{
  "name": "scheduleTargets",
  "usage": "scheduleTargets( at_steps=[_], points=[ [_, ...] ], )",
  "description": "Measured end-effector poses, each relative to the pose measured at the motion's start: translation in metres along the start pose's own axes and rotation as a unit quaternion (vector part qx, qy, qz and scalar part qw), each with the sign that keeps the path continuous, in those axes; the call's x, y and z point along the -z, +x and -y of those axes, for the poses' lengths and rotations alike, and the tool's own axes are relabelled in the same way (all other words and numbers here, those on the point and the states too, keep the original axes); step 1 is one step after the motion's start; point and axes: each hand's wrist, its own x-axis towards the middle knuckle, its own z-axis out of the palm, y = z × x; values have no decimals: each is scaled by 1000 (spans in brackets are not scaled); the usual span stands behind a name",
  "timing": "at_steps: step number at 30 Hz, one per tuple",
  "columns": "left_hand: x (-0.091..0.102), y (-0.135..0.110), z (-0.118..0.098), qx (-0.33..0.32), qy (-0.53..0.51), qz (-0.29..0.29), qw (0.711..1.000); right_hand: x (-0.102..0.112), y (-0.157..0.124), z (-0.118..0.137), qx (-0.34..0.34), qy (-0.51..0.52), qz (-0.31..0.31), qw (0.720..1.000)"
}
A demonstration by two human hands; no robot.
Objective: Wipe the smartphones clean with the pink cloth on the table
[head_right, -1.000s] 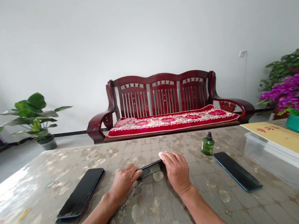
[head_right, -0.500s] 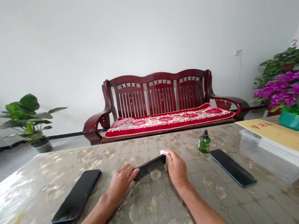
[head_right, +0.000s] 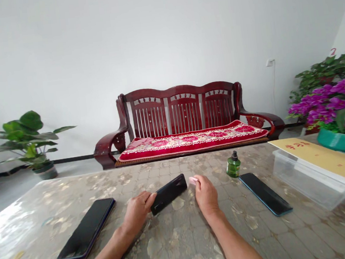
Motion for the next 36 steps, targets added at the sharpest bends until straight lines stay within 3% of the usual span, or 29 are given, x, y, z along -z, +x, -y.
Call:
scheduleTargets(
  at_steps=[8, 16, 26, 31, 36],
  points=[
    [-4, -2, -4, 108, -117, 39, 987, 5, 4, 12, 94, 77, -30, 992],
    [-10, -7, -11, 168, -163, 97, 967, -2, -5, 25, 174, 55, 55, 982],
    [-6, -10, -18, 142, -147, 146, 968, -2, -12, 32, 216, 27, 115, 969],
    [-7, -11, -17, 135, -151, 166, 965, -2, -16, 35, 200, 29, 126, 971],
    [-1, -15, -18, 65, -136, 194, 969, -4, -21, 36, 175, 42, 140, 974]
  ],
)
